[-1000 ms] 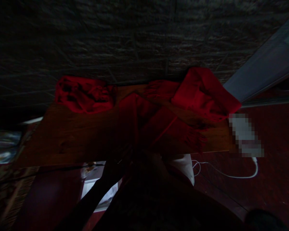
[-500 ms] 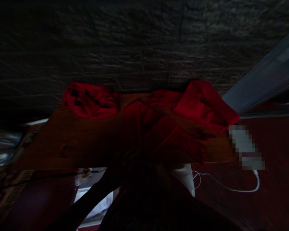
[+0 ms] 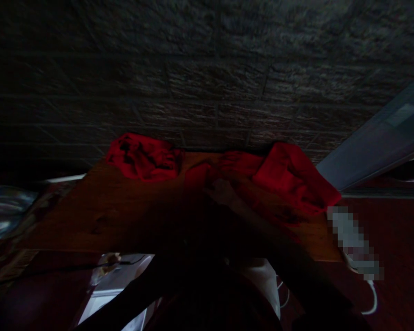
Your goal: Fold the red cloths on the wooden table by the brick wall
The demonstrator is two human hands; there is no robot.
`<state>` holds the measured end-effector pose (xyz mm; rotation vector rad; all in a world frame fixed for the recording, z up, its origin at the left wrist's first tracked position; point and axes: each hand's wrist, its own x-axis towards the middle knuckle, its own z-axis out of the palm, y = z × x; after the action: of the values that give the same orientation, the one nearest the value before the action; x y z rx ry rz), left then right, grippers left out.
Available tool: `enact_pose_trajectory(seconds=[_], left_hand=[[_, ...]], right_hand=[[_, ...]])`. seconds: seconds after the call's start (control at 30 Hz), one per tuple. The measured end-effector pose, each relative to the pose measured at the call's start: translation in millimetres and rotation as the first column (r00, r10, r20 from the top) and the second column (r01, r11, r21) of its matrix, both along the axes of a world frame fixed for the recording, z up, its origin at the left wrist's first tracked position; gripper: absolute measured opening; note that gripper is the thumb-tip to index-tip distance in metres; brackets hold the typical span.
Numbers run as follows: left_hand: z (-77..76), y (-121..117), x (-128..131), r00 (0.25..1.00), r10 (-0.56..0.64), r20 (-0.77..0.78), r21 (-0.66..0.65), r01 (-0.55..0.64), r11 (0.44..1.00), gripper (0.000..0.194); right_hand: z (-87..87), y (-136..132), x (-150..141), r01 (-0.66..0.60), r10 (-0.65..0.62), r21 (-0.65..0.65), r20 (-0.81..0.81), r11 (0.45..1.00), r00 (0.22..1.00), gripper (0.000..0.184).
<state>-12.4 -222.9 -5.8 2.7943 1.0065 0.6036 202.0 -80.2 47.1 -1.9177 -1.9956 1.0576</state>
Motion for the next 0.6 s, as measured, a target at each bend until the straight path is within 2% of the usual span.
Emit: enact_pose_trajectory(seconds=[0.1, 0.27, 0.33, 0.47, 0.6], left_hand=[[6.8, 15.1, 9.2, 0.999, 0.039, 0.017, -0.007, -0.039, 0.999, 0.046], [10.6, 30.2, 26.5, 0.997, 0.055, 0.047, -0.015, -0.055, 0.998, 0.041], [10.9, 30.1, 28.9, 0.997, 0.058, 0.054, -0.016, -0.057, 0.998, 0.04], [11.8, 28.3, 28.4, 0.996, 0.062, 0.061, -0.015, -0.062, 0.998, 0.039], [12.7, 29.1, 28.0, 0.996, 0.066, 0.063, -0.014, -0.066, 0.998, 0.039]], right_hand=[[-5.7, 2.6, -0.1, -0.019, 0.019, -0.011, -0.046, 1.0, 0.999, 0.035], [-1.7, 12.9, 4.9, -0.122, 0.122, -0.025, -0.036, 0.992, 0.992, 0.029], [0.3, 29.5, 7.7, -0.134, 0.134, 0.045, 0.006, 0.99, 0.991, 0.023], [-4.6, 75.6, 15.7, -0.062, 0.036, 0.328, 0.087, 0.943, 0.996, 0.021], [-22.0, 108.5, 22.7, -0.058, 0.06, 0.345, 0.003, 0.937, 0.998, 0.032]])
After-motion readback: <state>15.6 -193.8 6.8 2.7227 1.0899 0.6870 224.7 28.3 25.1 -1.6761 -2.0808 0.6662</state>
